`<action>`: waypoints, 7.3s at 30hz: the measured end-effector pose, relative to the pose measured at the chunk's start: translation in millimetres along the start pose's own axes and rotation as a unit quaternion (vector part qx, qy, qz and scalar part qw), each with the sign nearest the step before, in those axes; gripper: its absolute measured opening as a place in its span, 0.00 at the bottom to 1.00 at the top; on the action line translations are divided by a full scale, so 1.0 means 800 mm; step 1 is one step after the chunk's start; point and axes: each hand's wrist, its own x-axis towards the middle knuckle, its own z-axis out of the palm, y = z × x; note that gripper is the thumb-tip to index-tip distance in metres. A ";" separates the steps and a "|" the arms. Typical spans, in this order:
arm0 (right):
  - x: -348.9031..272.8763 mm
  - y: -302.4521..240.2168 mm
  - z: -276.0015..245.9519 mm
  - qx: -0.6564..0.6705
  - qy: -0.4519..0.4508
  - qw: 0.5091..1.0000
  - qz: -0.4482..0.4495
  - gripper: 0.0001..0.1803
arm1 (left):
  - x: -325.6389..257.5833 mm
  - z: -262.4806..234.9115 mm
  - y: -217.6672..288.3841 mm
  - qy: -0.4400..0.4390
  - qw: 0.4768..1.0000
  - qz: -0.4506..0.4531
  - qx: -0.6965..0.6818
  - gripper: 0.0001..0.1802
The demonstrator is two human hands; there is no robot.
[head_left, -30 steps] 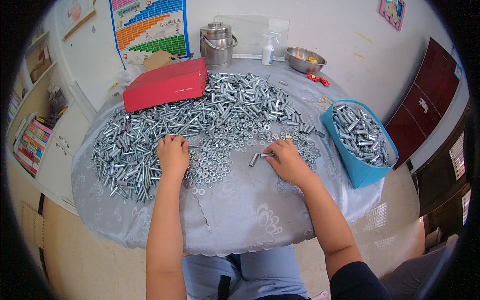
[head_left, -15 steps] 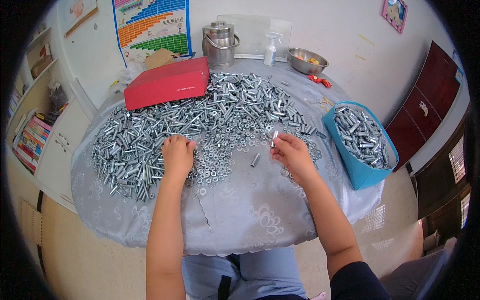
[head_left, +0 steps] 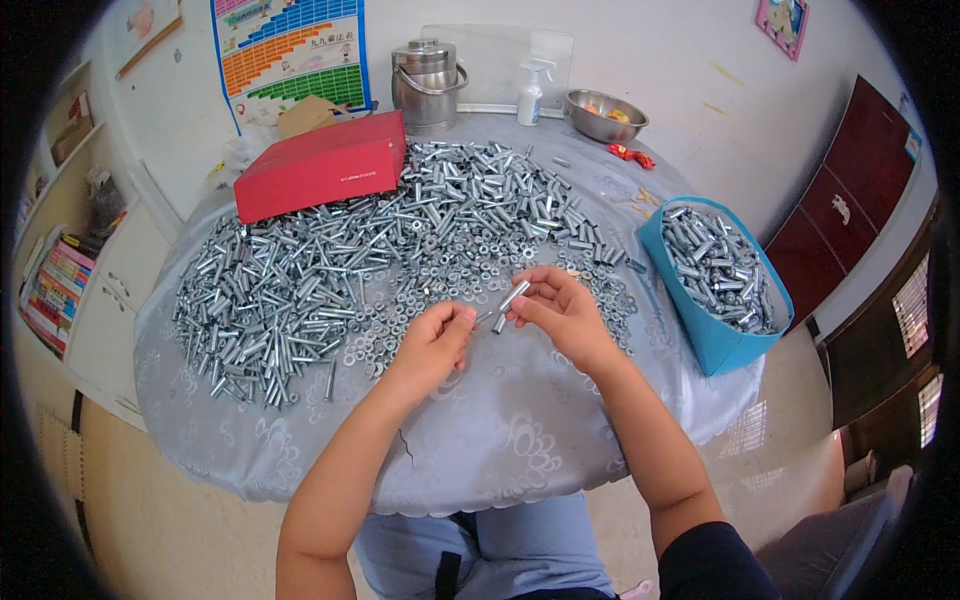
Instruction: The person sits at a table covered with a large pile of metal bolts, nuts, and washers. They repeatedly pick up a bolt and a washer, thread the washer onto the bolt, and place the assembled unit into a blue container on the right. The person occasionally moves a red box on the table to access more parts.
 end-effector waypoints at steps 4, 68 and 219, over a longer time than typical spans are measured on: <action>-0.003 0.004 0.005 -0.017 -0.030 0.999 0.009 0.14 | -0.002 0.002 0.005 -0.018 0.999 -0.014 0.025 0.11; -0.024 -0.019 -0.084 -0.649 0.167 0.740 0.050 0.12 | -0.007 0.001 0.023 0.054 0.996 -0.075 0.016 0.21; -0.003 -0.005 -0.072 -0.528 0.164 0.831 -0.058 0.08 | -0.010 0.003 0.030 -0.018 0.980 -0.155 -0.126 0.11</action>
